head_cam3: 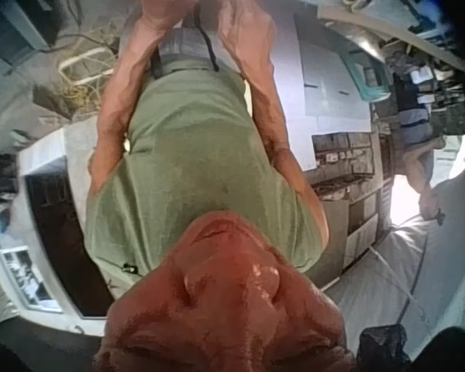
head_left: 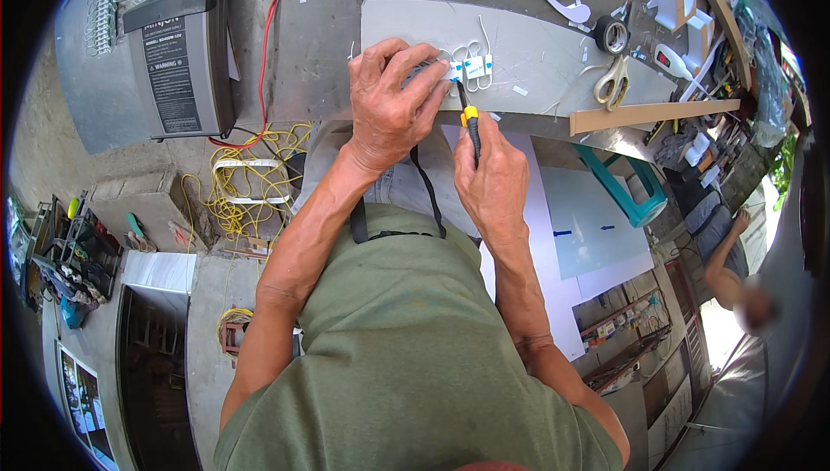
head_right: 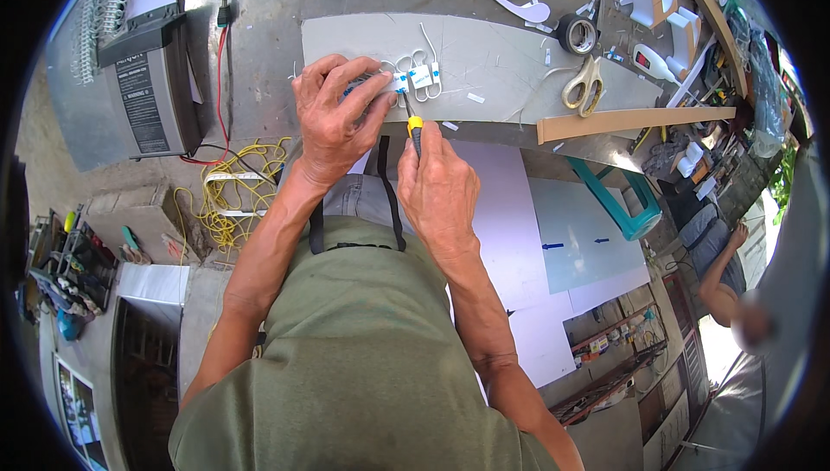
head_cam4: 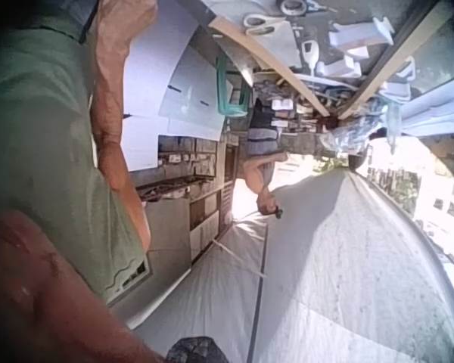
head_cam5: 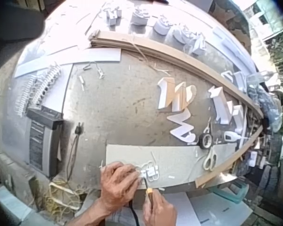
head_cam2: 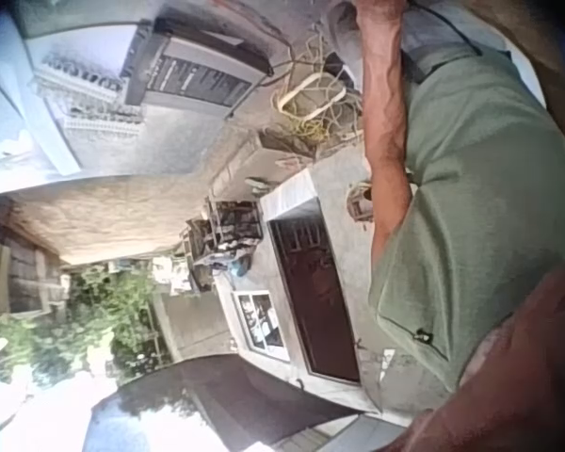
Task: Assembling and testing LED components for channel letters or signs.
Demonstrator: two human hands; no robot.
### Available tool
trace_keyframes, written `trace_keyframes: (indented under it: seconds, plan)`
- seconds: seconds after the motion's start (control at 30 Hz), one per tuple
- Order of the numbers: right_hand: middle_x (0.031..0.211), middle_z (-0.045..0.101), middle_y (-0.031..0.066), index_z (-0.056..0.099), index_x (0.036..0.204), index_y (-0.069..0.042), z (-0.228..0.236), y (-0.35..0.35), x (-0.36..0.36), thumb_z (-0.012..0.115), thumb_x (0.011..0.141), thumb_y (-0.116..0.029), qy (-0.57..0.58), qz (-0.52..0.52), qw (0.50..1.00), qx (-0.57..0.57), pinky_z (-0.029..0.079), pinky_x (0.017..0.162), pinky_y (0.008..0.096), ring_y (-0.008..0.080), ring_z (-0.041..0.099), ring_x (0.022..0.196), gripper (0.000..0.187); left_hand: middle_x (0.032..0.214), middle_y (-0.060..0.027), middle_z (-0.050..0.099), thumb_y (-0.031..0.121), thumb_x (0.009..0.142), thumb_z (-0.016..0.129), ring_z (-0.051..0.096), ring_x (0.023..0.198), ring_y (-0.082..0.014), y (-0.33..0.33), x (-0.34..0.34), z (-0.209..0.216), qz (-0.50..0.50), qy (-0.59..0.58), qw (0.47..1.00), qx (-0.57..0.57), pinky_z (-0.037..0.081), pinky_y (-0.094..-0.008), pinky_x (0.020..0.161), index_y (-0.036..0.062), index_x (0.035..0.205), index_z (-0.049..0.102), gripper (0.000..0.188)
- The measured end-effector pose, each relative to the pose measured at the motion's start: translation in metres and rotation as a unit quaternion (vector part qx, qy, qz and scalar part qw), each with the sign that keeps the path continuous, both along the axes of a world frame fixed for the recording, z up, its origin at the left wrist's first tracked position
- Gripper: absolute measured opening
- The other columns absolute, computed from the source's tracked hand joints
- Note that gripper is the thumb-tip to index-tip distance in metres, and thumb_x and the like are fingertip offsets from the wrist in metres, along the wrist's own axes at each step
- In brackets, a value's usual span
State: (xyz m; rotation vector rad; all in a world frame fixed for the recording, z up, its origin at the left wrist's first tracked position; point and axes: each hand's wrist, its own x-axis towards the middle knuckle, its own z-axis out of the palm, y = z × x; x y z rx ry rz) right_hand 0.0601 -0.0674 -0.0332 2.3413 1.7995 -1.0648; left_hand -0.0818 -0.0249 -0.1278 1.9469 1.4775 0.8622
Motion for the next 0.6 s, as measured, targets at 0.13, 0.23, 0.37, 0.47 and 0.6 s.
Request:
trace_keyframes:
  seconds: [0.13, 0.23, 0.37, 0.47, 0.6]
  plan:
    - [0.083, 0.069, 0.0197, 0.059, 0.11, 0.001, 0.01, 0.003, 0.005, 0.065, 0.094, -0.009, 0.006, -0.004, 1.0, -0.026, 0.052, 0.059, 0.0478, 0.0397, 0.07, 0.069, 0.02, 0.113, 0.0037, 0.069, 0.013, 0.07, 0.087, 0.058, 0.107, -0.0229, 0.0, 0.0, 0.002, 0.0, 0.002, 1.0, -0.007, 0.041, -0.0382, 0.089, 0.0146, 0.101, 0.077, 0.033]
    - [0.082, 0.069, 0.0196, 0.06, 0.112, 0.002, 0.013, 0.007, 0.004, 0.066, 0.094, -0.007, 0.032, -0.019, 0.999, -0.009, 0.052, 0.058, 0.0469, 0.0391, 0.069, 0.068, 0.021, 0.113, 0.0025, 0.069, 0.013, 0.071, 0.087, 0.058, 0.108, -0.0236, 0.001, 0.0, 0.002, -0.003, 0.001, 1.0, -0.007, 0.041, -0.0386, 0.09, 0.0139, 0.102, 0.076, 0.033]
    - [0.08, 0.068, 0.0194, 0.06, 0.115, 0.002, 0.006, 0.01, 0.002, 0.066, 0.094, -0.005, 0.057, -0.062, 0.996, 0.03, 0.05, 0.056, 0.0442, 0.0373, 0.067, 0.064, 0.023, 0.115, 0.0007, 0.069, 0.012, 0.072, 0.087, 0.059, 0.11, -0.0249, 0.002, -0.005, 0.004, -0.022, -0.012, 1.0, -0.018, 0.042, -0.0393, 0.09, 0.0115, 0.103, 0.076, 0.033]
    - [0.079, 0.067, 0.0196, 0.059, 0.117, 0.003, 0.0, 0.01, 0.001, 0.065, 0.095, -0.005, 0.06, -0.053, 0.996, 0.036, 0.05, 0.054, 0.0431, 0.0363, 0.067, 0.062, 0.024, 0.116, -0.0001, 0.069, 0.011, 0.073, 0.087, 0.059, 0.109, -0.0252, 0.002, -0.009, 0.002, -0.033, -0.019, 0.999, -0.017, 0.044, -0.0391, 0.089, 0.0101, 0.104, 0.076, 0.033]
    - [0.08, 0.067, 0.0199, 0.059, 0.117, 0.003, -0.009, 0.006, 0.0, 0.066, 0.095, -0.005, 0.07, -0.042, 0.995, 0.052, 0.05, 0.054, 0.0434, 0.036, 0.067, 0.062, 0.025, 0.116, -0.0006, 0.069, 0.009, 0.073, 0.086, 0.06, 0.108, -0.0254, 0.002, -0.008, 0.0, -0.032, -0.022, 0.999, -0.016, 0.045, -0.0388, 0.088, 0.0093, 0.103, 0.076, 0.032]
